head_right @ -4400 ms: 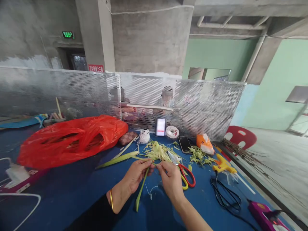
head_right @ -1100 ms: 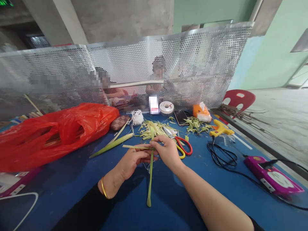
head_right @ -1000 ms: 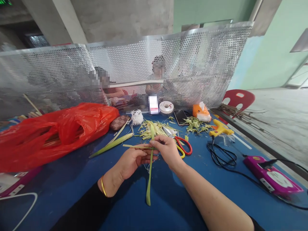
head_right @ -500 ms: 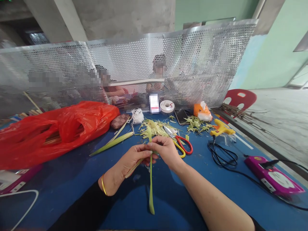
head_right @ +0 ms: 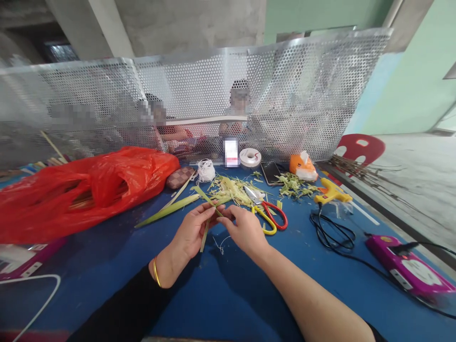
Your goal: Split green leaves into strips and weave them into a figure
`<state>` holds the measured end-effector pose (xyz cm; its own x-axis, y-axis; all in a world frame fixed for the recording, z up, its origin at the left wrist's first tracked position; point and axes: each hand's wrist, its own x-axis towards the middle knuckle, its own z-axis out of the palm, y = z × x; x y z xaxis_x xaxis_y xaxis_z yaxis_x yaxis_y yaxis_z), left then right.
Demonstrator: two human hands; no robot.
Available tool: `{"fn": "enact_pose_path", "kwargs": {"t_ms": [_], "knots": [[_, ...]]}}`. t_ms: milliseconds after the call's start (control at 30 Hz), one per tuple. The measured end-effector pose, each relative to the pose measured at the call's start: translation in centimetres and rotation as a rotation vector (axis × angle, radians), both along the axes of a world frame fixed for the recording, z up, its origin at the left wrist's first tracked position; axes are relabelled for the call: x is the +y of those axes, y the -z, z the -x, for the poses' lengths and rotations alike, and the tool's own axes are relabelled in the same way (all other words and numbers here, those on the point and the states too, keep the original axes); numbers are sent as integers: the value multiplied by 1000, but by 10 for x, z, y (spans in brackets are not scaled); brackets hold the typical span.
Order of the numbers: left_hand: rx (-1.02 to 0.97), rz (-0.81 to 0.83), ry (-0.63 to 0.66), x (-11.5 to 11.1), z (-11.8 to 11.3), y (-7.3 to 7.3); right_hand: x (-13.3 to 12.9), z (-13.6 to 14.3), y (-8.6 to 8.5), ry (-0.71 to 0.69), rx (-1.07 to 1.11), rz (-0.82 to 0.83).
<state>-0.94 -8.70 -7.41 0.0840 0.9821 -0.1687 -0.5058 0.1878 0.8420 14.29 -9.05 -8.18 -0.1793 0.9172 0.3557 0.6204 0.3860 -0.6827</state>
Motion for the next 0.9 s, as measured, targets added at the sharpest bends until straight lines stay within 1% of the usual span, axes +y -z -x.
{"fn": "enact_pose_path", "kwargs": {"t_ms": [133, 200, 267, 333, 400, 433, 500, 533, 567, 600, 633, 700, 767, 833, 867, 900], "knots": [[76, -21, -103, 0, -5, 7, -1, 2, 4, -11, -69, -44], [89, -35, -152, 2, -6, 10, -2, 2, 4, -11, -118, -91], [87, -34, -162, 3, -7, 11, -3, 2, 4, -10, -175, -145], [78, -21, -136, 3, -6, 9, -2, 1, 4, 9, -220, -188], [77, -25, -64, 2, -3, 5, 1, -4, 2, 50, -242, -223], [86, -45, -14, 2, -1, 3, 3, -7, 1, 89, -270, -267], [138, -95, 81, 2, 3, 1, 6, -16, -5, 196, -370, -427], [194, -107, 90, 3, 5, 1, 7, -21, -8, 258, -431, -530], [262, -104, 56, 5, 7, 2, 8, -26, -12, 317, -487, -634], [335, -84, -6, 7, 9, 4, 8, -31, -16, 368, -530, -726], [419, -61, -136, 9, 12, 6, 8, -35, -21, 403, -555, -793], [487, -72, -343, 13, 17, 7, 8, -41, -28, 436, -584, -879], [525, -145, -481, 15, 21, 4, 8, -44, -33, 414, -612, -925], [611, -290, -523, 13, 22, -2, 8, -45, -35, 345, -620, -955], [723, -421, -496, 11, 22, -5, 8, -44, -35, 299, -613, -962], [805, -517, -456, 9, 21, -8, 9, -43, -34, 250, -598, -966]]}}
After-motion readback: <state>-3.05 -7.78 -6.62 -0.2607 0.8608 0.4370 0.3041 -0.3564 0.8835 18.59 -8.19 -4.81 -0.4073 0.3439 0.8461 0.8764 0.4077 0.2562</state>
